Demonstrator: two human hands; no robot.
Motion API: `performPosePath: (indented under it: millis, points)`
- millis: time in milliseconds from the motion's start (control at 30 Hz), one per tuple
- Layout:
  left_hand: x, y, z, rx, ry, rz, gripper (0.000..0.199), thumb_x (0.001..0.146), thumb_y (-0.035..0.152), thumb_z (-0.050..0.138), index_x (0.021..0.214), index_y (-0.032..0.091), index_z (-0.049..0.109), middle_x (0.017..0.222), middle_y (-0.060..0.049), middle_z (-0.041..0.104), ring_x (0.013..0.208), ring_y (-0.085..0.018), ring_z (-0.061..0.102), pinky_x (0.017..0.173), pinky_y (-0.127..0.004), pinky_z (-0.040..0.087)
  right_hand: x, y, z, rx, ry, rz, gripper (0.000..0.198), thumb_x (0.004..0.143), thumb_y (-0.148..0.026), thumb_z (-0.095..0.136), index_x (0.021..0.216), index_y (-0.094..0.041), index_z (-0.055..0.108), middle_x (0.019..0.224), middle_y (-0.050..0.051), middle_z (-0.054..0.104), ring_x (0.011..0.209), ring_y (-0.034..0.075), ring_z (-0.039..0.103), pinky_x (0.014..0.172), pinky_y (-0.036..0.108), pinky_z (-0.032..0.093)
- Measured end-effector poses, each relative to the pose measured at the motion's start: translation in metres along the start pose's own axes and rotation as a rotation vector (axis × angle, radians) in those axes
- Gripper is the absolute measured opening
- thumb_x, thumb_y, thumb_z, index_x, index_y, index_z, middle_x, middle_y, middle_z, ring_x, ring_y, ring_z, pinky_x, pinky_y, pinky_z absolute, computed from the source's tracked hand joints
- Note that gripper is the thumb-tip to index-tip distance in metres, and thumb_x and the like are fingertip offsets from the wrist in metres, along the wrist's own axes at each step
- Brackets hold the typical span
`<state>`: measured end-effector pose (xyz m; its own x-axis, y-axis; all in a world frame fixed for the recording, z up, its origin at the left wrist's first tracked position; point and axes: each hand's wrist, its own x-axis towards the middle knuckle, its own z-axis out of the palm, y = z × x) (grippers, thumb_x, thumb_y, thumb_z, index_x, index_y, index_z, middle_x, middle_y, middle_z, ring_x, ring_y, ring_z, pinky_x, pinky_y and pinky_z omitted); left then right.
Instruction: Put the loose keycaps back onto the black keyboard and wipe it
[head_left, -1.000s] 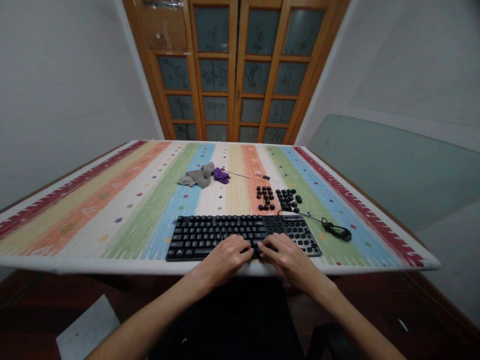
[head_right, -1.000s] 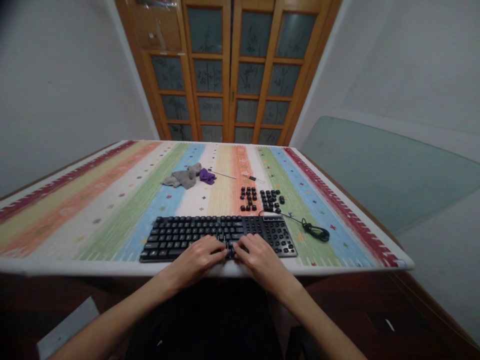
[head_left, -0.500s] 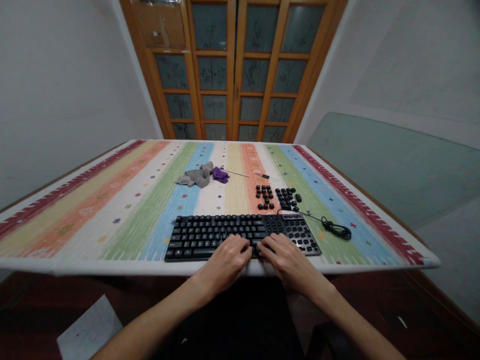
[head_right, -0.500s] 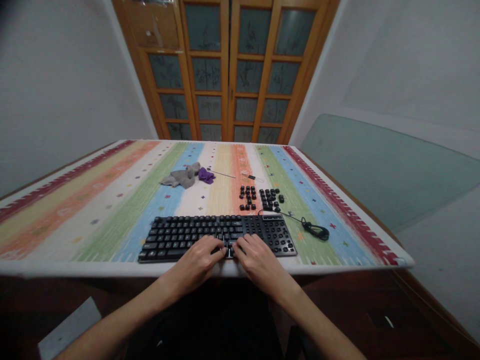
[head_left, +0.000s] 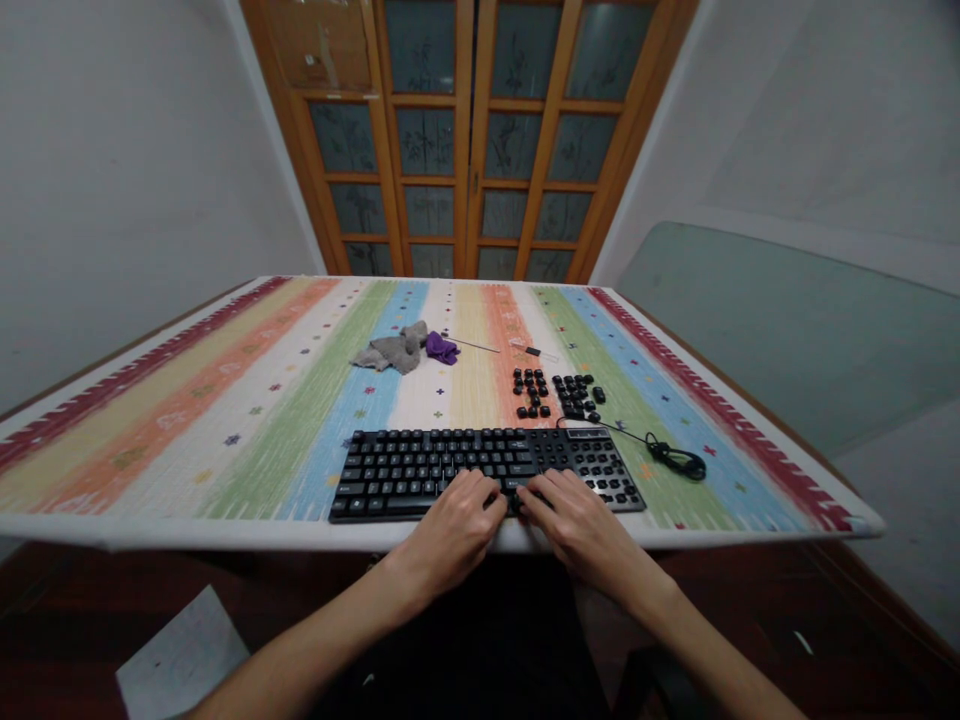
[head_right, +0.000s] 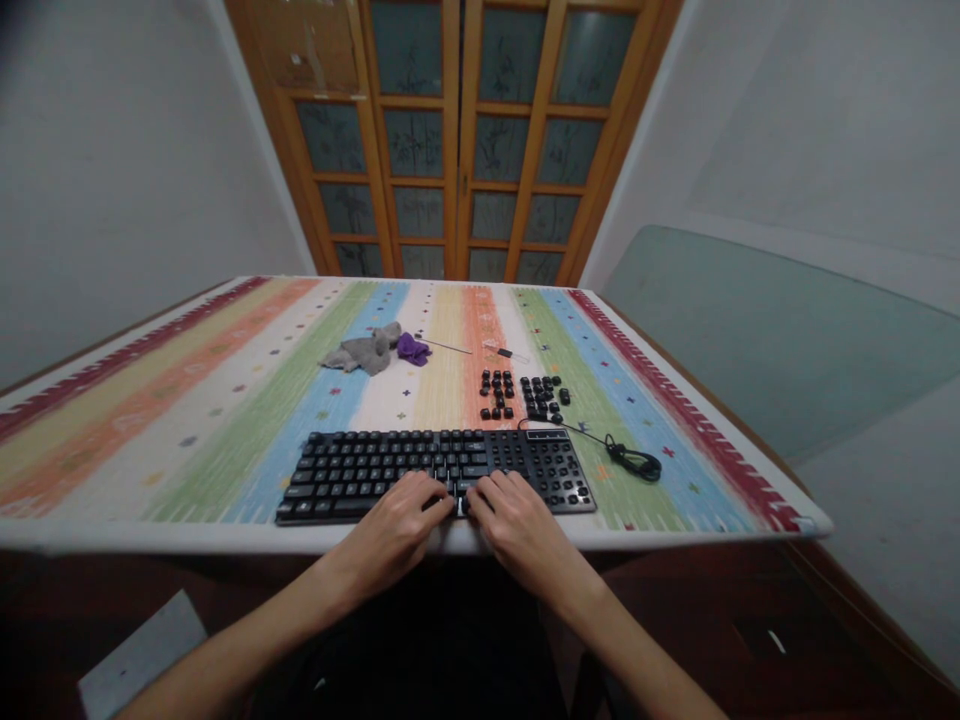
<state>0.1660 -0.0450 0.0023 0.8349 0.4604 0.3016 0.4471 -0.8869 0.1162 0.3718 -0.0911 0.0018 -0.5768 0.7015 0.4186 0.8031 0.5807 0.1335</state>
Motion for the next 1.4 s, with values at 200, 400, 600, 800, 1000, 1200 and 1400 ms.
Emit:
performPosePath:
  millis: [200, 400, 600, 800, 1000, 1200, 1400]
  points:
    - [-0.002, 0.001, 0.003, -0.002, 0.016, -0.009, 0.034, 0.078, -0.006, 0.044, 0.102, 0.014, 0.059, 0.100, -0.010, 0.061, 0.091, -0.024, 0.054, 0.087, -0.041, 0.051, -0.001, 0.002, 0.000, 0.040, -0.007, 0.008, 0.024, 0.096, -0.007, 0.041, 0.106, -0.011, 0.063, 0.090, 0.011, 0.060, 0.080, 0.024, 0.051, 0.071, 0.036, 0.040]
    - [-0.005, 0.003, 0.004, -0.018, 0.060, -0.035, 0.033, 0.080, -0.005, 0.041, 0.100, 0.015, 0.058, 0.100, -0.010, 0.061, 0.090, -0.023, 0.055, 0.086, -0.041, 0.051, -0.003, 0.004, 0.003, 0.051, 0.000, 0.021, 0.022, 0.099, -0.012, 0.043, 0.108, -0.013, 0.063, 0.090, 0.010, 0.060, 0.079, 0.022, 0.051, 0.071, 0.035, 0.039]
    - [-0.004, 0.003, 0.004, -0.062, 0.023, -0.052, 0.030, 0.081, -0.007, 0.043, 0.097, 0.015, 0.056, 0.099, -0.009, 0.061, 0.091, -0.023, 0.055, 0.087, -0.039, 0.051, -0.001, 0.005, 0.004, 0.060, 0.001, 0.022, 0.021, 0.099, -0.013, 0.044, 0.107, -0.012, 0.063, 0.089, 0.010, 0.060, 0.078, 0.022, 0.050, 0.070, 0.035, 0.039]
    - [-0.004, 0.002, 0.007, -0.061, 0.015, -0.046, 0.028, 0.085, -0.005, 0.045, 0.100, 0.015, 0.057, 0.100, -0.008, 0.061, 0.091, -0.023, 0.054, 0.085, -0.039, 0.050, -0.003, 0.010, 0.001, 0.086, 0.009, 0.023, 0.020, 0.098, -0.012, 0.045, 0.107, -0.012, 0.064, 0.090, 0.010, 0.060, 0.078, 0.022, 0.050, 0.070, 0.035, 0.039]
    - [-0.002, 0.004, 0.008, -0.033, -0.004, -0.041, 0.027, 0.086, -0.004, 0.045, 0.101, 0.015, 0.057, 0.100, -0.009, 0.061, 0.092, -0.023, 0.053, 0.086, -0.039, 0.050, -0.006, 0.010, 0.001, 0.115, 0.019, 0.036, 0.020, 0.099, -0.014, 0.046, 0.107, -0.014, 0.065, 0.090, 0.010, 0.061, 0.079, 0.021, 0.052, 0.070, 0.034, 0.040]
    - [0.000, 0.006, 0.006, 0.100, -0.024, 0.015, 0.024, 0.091, 0.000, 0.043, 0.103, 0.012, 0.060, 0.098, -0.009, 0.062, 0.092, -0.023, 0.054, 0.086, -0.038, 0.049, -0.003, 0.007, 0.000, 0.102, 0.011, 0.032, 0.020, 0.098, -0.013, 0.049, 0.111, -0.014, 0.063, 0.092, 0.010, 0.061, 0.079, 0.021, 0.052, 0.071, 0.034, 0.041]
    - [0.003, 0.009, 0.004, 0.190, -0.057, 0.046, 0.016, 0.095, 0.005, 0.046, 0.092, 0.012, 0.061, 0.090, -0.007, 0.060, 0.084, -0.021, 0.055, 0.080, -0.034, 0.048, 0.000, 0.004, 0.000, 0.052, -0.006, 0.013, 0.022, 0.092, -0.006, 0.052, 0.110, -0.013, 0.063, 0.092, 0.009, 0.061, 0.079, 0.021, 0.052, 0.072, 0.034, 0.041]
